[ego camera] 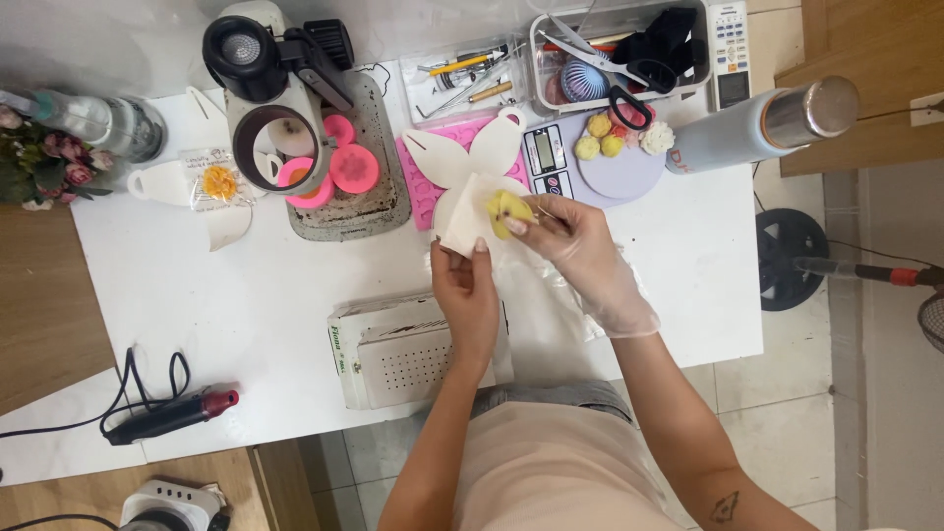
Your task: Inserting a wick into a flower-shaped wax candle and securing it.
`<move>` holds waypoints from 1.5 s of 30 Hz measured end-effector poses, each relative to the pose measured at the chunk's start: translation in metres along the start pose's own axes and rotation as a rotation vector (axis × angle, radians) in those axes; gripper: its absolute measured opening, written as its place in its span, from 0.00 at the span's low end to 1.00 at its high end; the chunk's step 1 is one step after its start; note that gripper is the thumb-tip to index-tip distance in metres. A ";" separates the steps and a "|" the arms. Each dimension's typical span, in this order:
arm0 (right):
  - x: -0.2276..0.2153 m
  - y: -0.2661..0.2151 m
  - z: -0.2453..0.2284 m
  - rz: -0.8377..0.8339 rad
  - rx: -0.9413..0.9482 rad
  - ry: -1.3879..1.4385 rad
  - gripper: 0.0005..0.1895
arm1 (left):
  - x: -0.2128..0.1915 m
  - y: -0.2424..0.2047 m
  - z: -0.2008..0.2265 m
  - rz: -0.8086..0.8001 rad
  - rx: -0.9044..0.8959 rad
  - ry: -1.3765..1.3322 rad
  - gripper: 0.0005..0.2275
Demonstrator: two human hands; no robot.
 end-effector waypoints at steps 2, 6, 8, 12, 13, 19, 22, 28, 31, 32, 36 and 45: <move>0.004 -0.015 -0.009 0.064 -0.033 -0.142 0.19 | -0.007 -0.015 0.001 -0.036 -0.002 -0.024 0.12; 0.011 -0.049 -0.040 0.137 -0.159 -0.305 0.19 | -0.005 -0.030 0.021 -0.127 -0.057 -0.278 0.13; 0.014 -0.064 -0.054 0.142 -0.255 -0.343 0.19 | -0.007 -0.033 0.029 -0.137 -0.143 -0.443 0.13; 0.024 -0.101 -0.088 0.188 -0.466 -0.492 0.22 | -0.025 -0.048 0.000 -0.174 -0.317 -0.704 0.11; 0.025 -0.109 -0.095 0.191 -0.472 -0.491 0.22 | -0.028 -0.049 0.000 -0.180 -0.313 -0.705 0.11; 0.039 -0.143 -0.115 0.195 -0.575 -0.582 0.26 | -0.019 -0.054 0.046 -0.347 -0.165 -0.765 0.11; 0.041 -0.155 -0.120 0.235 -0.670 -0.571 0.27 | -0.016 -0.057 0.058 -0.361 -0.151 -0.773 0.15; 0.048 -0.169 -0.127 0.303 -0.697 -0.618 0.29 | -0.015 -0.061 0.067 -0.354 -0.154 -0.791 0.21; 0.050 -0.178 -0.130 0.290 -0.705 -0.526 0.28 | -0.009 -0.059 0.074 -0.377 -0.184 -0.894 0.25; 0.045 -0.176 -0.121 0.293 -0.595 -0.401 0.17 | -0.009 -0.057 0.071 -0.352 -0.239 -0.937 0.26; 0.035 -0.176 -0.097 0.282 -0.535 -0.205 0.07 | -0.008 -0.056 0.059 -0.271 -0.398 -1.038 0.25; 0.050 -0.204 -0.132 0.323 -0.758 -0.599 0.25 | -0.001 -0.058 0.061 -0.243 -0.440 -1.082 0.23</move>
Point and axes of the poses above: each hand's wrist, its own y-axis towards the middle knuckle, its own x-axis out of the palm, z = x × y, the point moved 8 cm from there along y, towards the middle knuckle, and after that the axes turned 2 degrees about x, right-handed, at the moved point
